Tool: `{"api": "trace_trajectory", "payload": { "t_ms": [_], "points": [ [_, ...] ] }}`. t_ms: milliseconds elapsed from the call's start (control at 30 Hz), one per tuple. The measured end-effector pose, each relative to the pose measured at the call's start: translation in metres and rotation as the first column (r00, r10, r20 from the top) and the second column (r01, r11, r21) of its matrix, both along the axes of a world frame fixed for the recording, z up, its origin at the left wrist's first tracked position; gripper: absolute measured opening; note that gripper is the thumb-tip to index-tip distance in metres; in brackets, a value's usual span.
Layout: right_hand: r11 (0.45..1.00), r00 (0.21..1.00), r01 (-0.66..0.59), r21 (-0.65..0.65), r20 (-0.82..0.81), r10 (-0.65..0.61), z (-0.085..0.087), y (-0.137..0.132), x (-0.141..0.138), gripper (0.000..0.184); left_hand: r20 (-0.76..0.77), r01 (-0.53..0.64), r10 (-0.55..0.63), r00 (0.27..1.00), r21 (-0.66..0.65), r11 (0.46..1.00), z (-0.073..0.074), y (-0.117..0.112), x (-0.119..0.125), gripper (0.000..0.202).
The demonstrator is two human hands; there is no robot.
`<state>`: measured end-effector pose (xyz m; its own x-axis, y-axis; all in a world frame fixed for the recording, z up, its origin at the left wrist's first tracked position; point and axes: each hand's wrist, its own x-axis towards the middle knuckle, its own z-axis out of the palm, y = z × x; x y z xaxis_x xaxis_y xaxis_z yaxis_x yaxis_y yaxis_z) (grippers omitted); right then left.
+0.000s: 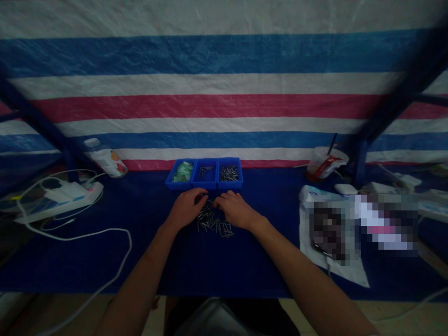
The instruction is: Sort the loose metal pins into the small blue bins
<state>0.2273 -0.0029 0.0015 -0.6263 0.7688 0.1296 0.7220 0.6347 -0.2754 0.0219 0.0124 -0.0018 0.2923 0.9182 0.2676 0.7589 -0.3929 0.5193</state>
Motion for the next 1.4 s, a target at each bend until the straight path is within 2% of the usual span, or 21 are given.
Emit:
{"api": "trace_trajectory", "payload": {
  "t_ms": [467,667,800,900,967,1033,1133,1200,1267,1400],
  "points": [
    [0.998,0.998,-0.009,0.067,0.062,0.005,0.004,-0.005,-0.004,0.034,-0.022,0.016,-0.017,1.0,-0.035,0.999,0.001,-0.001,0.002,0.025],
    [0.999,0.991,-0.034,-0.003,-0.131,0.033,0.004,-0.001,-0.003,0.04,-0.02,0.01,-0.011,1.0,-0.034,0.999,0.0,0.0,0.002,0.024],
    [0.998,0.955,-0.064,-0.029,-0.292,0.052,0.005,0.003,-0.002,0.034,-0.017,0.015,-0.016,1.0,-0.031,0.999,0.0,0.0,0.001,0.023],
    [0.996,0.854,-0.058,-0.068,-0.521,0.014,0.008,0.007,-0.004,0.024,-0.023,0.016,-0.017,1.0,-0.031,0.999,0.002,-0.002,0.002,0.024],
    [0.981,0.715,-0.056,-0.184,-0.694,-0.09,0.011,0.01,-0.005,0.016,-0.026,0.017,-0.018,0.999,-0.037,0.999,0.002,-0.002,0.002,0.026],
    [0.938,0.534,-0.089,-0.336,-0.811,-0.24,0.013,0.014,-0.005,0.01,-0.026,0.011,-0.012,1.0,-0.042,0.999,0.003,-0.003,0.002,0.027],
    [0.853,0.277,-0.131,-0.506,-0.845,-0.458,0.016,0.019,0.001,0.013,-0.021,0.001,-0.001,1.0,-0.03,1.0,0.003,-0.002,0.002,0.026],
    [0.796,0.168,-0.106,-0.596,-0.8,-0.576,0.017,0.022,0.007,0.021,-0.016,0.005,-0.006,1.0,-0.023,1.0,0.003,-0.002,0.001,0.025],
    [0.74,0.121,-0.074,-0.669,-0.743,-0.659,0.016,0.026,0.014,0.029,-0.013,0.012,-0.012,1.0,-0.022,1.0,0.003,-0.002,0.001,0.025],
    [0.659,0.113,-0.024,-0.752,-0.657,-0.745,0.011,0.032,0.02,0.029,-0.014,0.015,-0.015,1.0,-0.018,1.0,0.003,-0.002,0.001,0.025]
  ]
}}
